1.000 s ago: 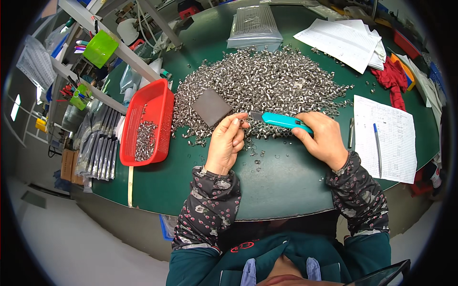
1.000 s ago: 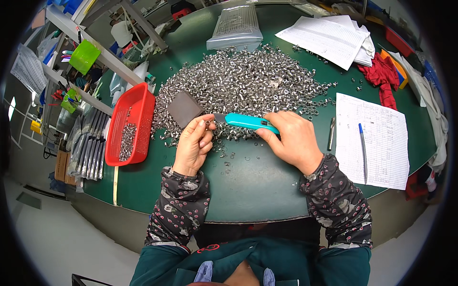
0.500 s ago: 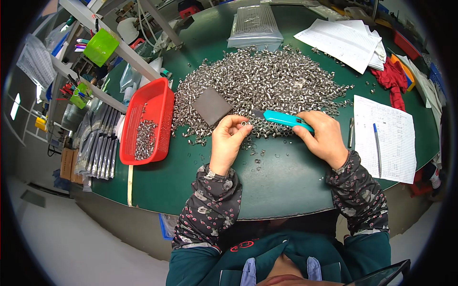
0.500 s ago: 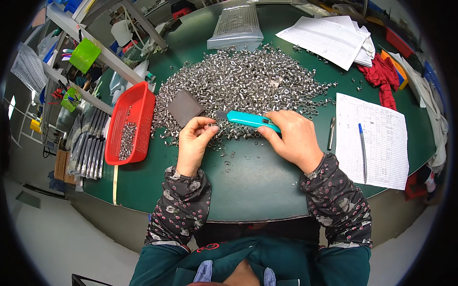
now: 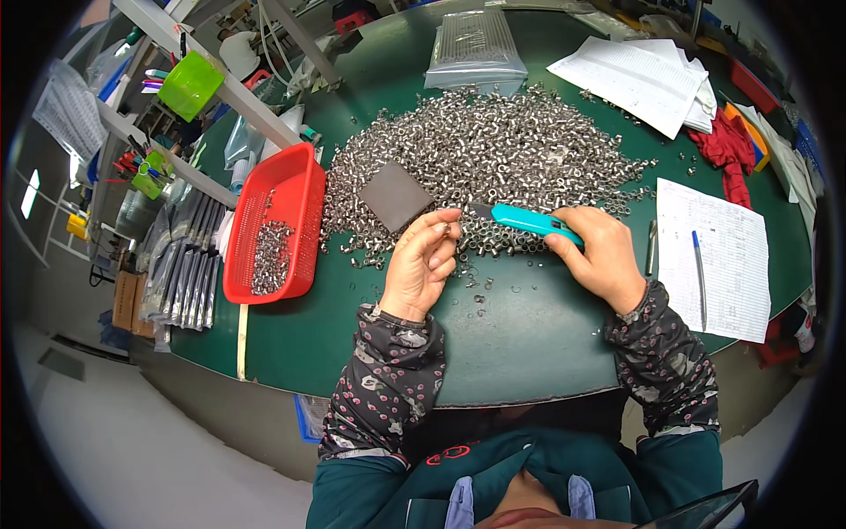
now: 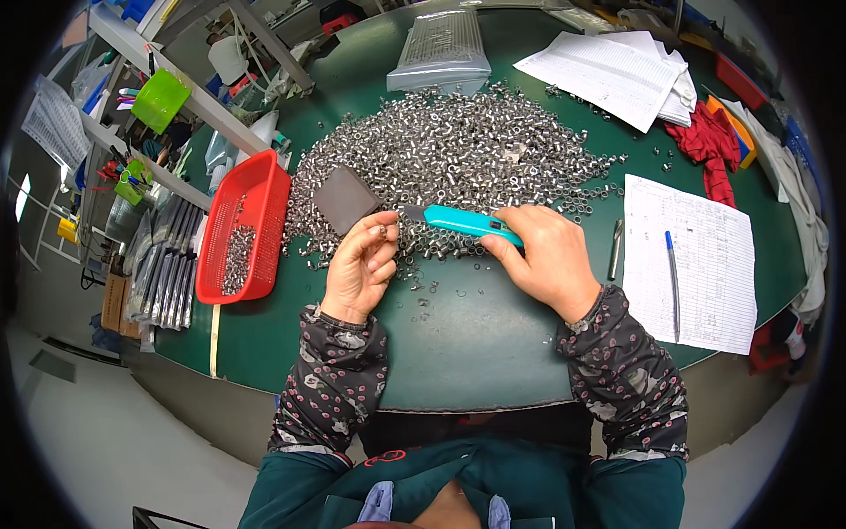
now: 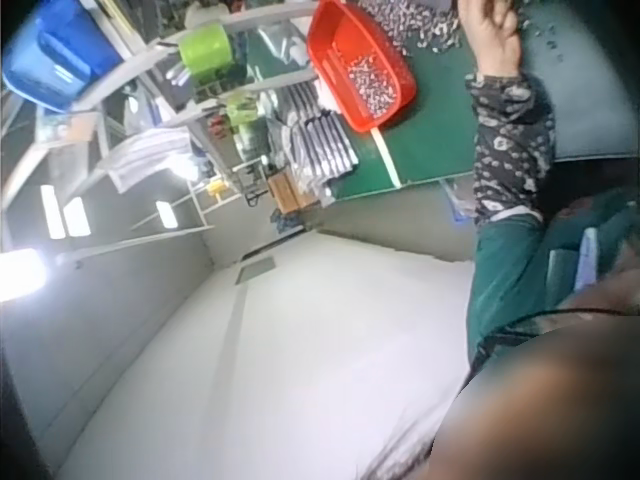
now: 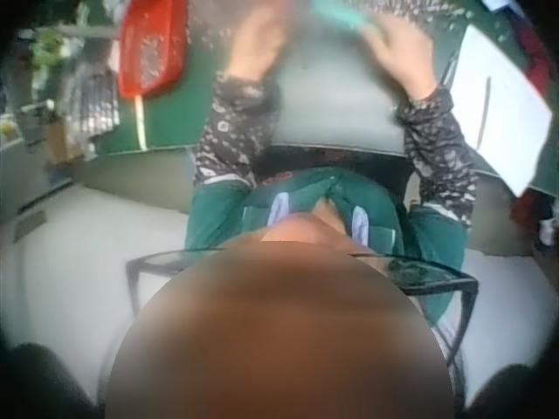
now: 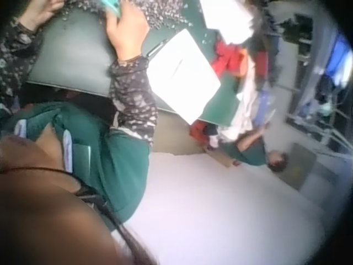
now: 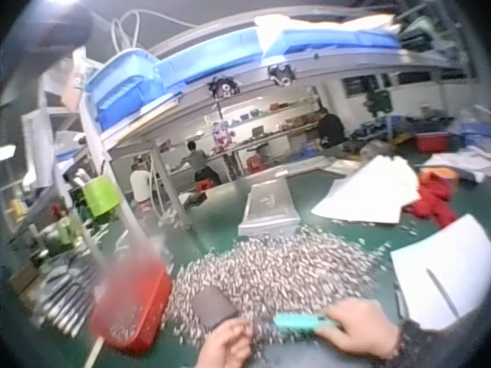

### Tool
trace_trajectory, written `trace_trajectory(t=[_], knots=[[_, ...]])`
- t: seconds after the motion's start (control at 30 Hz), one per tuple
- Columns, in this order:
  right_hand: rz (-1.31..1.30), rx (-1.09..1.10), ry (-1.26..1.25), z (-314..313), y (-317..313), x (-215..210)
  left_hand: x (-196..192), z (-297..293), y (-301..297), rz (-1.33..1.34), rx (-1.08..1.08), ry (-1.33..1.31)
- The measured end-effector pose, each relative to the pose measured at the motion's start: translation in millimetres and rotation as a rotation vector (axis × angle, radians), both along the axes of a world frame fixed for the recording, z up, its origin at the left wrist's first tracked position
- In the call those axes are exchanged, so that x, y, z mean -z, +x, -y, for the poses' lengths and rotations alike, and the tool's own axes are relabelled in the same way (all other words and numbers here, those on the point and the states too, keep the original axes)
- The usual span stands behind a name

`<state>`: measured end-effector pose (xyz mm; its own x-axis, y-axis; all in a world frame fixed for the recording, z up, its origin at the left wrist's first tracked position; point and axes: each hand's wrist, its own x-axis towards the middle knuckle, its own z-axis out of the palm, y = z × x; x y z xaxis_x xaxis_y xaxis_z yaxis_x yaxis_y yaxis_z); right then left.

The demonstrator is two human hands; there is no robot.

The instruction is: Inspecting small metal hardware components with a craft knife and logging results on a sheet.

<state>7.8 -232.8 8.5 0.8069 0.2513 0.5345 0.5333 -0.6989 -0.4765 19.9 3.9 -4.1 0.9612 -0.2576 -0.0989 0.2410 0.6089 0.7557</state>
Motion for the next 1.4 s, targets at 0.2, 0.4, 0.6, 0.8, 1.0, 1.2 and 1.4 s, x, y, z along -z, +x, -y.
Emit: trace_trajectory(t=[0.2,0.4,0.6,0.8,1.0,1.2,1.4], knots=[[0.007,-0.009,0.004,-0.8,0.3,1.4,8.3,-3.6,1.8,-0.020,0.031,-0.140],[-0.023,-0.054,-0.007,-1.1,-0.9,0.9,13.6,-4.9,3.6,-0.007,0.067,-0.125],[-0.080,-0.116,-0.026,-2.8,-3.8,-0.9,13.3,-3.9,1.3,-0.006,0.075,-0.066],[-0.067,-0.136,-0.040,-2.2,-3.1,2.7,11.4,-0.4,0.0,0.012,0.054,-0.004],[-0.046,-0.110,-0.090,-1.8,-4.3,-0.1,8.5,2.2,-1.4,0.025,0.016,0.070],[0.067,-0.082,-0.111,-4.5,-4.9,-2.8,13.6,0.3,0.9,-0.001,0.011,0.099],[0.063,-0.043,-0.047,-2.7,-5.3,-4.7,8.0,4.9,-0.8,-0.054,-0.034,0.111]])
